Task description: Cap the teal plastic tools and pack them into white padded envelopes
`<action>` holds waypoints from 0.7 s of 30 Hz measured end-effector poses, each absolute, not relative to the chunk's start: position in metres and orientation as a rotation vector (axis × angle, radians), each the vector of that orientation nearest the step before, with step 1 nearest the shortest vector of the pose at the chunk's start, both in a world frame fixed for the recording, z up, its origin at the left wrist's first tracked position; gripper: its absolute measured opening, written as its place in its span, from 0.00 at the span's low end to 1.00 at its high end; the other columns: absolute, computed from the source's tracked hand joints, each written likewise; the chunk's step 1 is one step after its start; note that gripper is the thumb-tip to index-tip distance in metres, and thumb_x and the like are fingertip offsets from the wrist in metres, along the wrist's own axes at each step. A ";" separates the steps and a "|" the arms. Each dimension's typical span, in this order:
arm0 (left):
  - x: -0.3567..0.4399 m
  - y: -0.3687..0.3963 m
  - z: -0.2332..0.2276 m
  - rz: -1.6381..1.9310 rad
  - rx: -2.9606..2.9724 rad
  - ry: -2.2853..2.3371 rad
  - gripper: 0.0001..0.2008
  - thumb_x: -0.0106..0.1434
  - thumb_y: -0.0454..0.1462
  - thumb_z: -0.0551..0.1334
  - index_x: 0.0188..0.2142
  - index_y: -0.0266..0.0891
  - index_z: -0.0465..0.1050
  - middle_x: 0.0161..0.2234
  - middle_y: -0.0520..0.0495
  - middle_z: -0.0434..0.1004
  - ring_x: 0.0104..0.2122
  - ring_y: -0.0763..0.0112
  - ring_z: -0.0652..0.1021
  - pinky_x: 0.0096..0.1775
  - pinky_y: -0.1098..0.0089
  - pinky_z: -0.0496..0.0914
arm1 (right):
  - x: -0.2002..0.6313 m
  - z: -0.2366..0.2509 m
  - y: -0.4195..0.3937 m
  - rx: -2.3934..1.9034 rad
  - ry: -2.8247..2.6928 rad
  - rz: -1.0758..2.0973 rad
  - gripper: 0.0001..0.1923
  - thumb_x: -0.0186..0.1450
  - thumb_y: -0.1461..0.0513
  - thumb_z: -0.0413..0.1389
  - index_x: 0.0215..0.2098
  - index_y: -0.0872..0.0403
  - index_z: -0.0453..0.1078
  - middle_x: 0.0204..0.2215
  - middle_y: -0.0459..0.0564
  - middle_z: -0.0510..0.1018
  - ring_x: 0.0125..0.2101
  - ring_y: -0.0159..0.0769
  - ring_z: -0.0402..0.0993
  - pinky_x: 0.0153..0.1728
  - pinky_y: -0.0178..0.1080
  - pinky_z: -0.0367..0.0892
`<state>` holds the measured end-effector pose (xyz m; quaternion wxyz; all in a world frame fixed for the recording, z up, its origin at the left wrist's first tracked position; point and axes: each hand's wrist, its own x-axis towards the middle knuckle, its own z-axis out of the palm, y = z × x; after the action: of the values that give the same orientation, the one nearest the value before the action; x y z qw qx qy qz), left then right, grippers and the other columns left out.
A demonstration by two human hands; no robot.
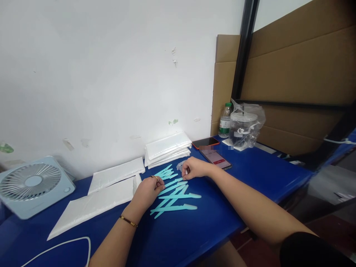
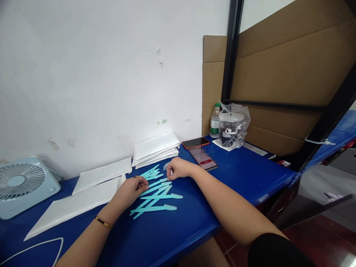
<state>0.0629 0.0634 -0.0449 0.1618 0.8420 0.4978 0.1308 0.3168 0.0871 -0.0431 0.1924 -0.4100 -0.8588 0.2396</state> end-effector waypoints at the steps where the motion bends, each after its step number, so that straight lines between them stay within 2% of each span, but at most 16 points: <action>1: 0.063 0.064 -0.045 0.373 2.393 1.428 0.08 0.57 0.42 0.56 0.29 0.41 0.70 0.27 0.51 0.74 0.29 0.69 0.73 0.30 0.71 0.62 | 0.319 -0.043 0.087 -1.152 -2.423 0.653 0.07 0.49 0.62 0.60 0.27 0.56 0.77 0.22 0.46 0.77 0.22 0.30 0.70 0.23 0.30 0.60; 5: 0.061 0.064 -0.046 0.370 2.336 1.453 0.09 0.56 0.43 0.56 0.29 0.41 0.70 0.26 0.51 0.74 0.28 0.69 0.73 0.29 0.71 0.62 | 0.332 -0.038 0.088 -1.223 -2.417 0.688 0.08 0.48 0.66 0.58 0.26 0.57 0.76 0.23 0.46 0.78 0.23 0.30 0.71 0.25 0.29 0.61; 12: 0.060 0.064 -0.048 0.388 2.288 1.443 0.10 0.56 0.43 0.56 0.28 0.40 0.70 0.26 0.50 0.73 0.27 0.69 0.72 0.28 0.72 0.62 | 0.339 -0.038 0.091 -1.258 -2.414 0.919 0.10 0.51 0.63 0.55 0.29 0.57 0.77 0.24 0.46 0.78 0.23 0.30 0.70 0.25 0.30 0.62; 21: 0.061 0.063 -0.047 0.391 2.304 1.450 0.10 0.55 0.43 0.56 0.27 0.40 0.70 0.26 0.50 0.73 0.27 0.70 0.72 0.28 0.72 0.62 | 0.340 -0.038 0.091 -1.291 -2.400 0.877 0.08 0.51 0.64 0.56 0.27 0.58 0.76 0.24 0.46 0.77 0.23 0.29 0.69 0.25 0.29 0.60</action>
<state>0.0612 0.0633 -0.0466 0.1947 0.8217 0.5172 0.1394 0.3395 0.0914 -0.0382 0.1390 -0.4464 -0.8303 0.3032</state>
